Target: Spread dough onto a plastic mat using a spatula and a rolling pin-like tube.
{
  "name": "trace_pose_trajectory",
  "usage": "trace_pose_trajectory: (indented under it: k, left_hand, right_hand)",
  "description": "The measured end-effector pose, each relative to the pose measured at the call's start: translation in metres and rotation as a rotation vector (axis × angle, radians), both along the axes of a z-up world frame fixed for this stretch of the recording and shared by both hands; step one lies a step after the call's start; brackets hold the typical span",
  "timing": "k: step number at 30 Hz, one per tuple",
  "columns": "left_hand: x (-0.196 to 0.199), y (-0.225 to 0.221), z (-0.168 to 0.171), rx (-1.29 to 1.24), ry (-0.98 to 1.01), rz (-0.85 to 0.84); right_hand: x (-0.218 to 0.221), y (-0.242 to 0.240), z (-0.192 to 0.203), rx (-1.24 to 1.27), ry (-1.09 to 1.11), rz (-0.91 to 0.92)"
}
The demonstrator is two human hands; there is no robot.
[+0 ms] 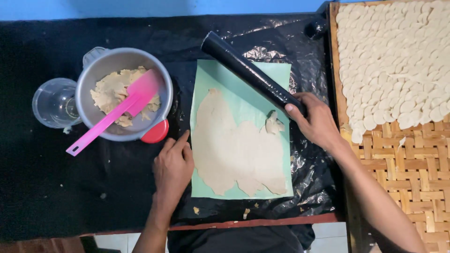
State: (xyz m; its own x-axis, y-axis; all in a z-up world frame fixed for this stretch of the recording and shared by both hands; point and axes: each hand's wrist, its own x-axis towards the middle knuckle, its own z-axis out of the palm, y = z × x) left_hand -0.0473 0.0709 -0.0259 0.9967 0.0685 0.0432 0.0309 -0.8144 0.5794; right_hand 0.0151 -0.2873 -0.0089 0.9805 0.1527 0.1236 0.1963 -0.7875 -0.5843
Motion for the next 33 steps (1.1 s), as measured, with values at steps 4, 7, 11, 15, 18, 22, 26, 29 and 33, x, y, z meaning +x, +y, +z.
trace_pose_trajectory:
  k: [4,7,11,15,18,22,26,29,33]
  left_hand:
    - [-0.010,-0.024,0.033,0.039,-0.036,-0.029]
    - [0.002,-0.046,0.055,0.016,-0.208,-0.248]
    - [0.028,-0.080,0.049,0.049,-0.450,-0.569]
    - [0.032,-0.095,-0.009,0.175,-0.286,-0.653]
    - [0.027,-0.099,-0.012,0.166,-0.292,-0.618]
    - [0.035,-0.109,-0.007,0.211,-0.317,-0.619]
    - [0.057,-0.120,-0.007,0.181,-0.205,-0.584]
    - [0.082,-0.128,-0.013,0.211,-0.190,-0.570]
    - [0.114,-0.134,-0.018,0.244,-0.263,-0.546]
  right_hand:
    - [-0.016,-0.014,0.011,-0.169,-0.097,-0.043]
    - [-0.027,-0.019,0.016,-0.326,-0.130,0.023]
    - [-0.038,-0.016,0.003,-0.422,-0.160,0.178]
    - [-0.039,-0.009,-0.002,-0.404,-0.221,0.261]
    - [-0.046,0.001,0.006,-0.473,-0.231,0.186]
    - [-0.040,0.005,0.002,-0.511,-0.179,0.148]
    - [-0.017,0.004,-0.001,-0.445,-0.122,0.129]
    - [0.007,-0.004,-0.009,-0.440,-0.068,0.101]
    - [0.035,-0.008,-0.016,-0.380,0.000,-0.006]
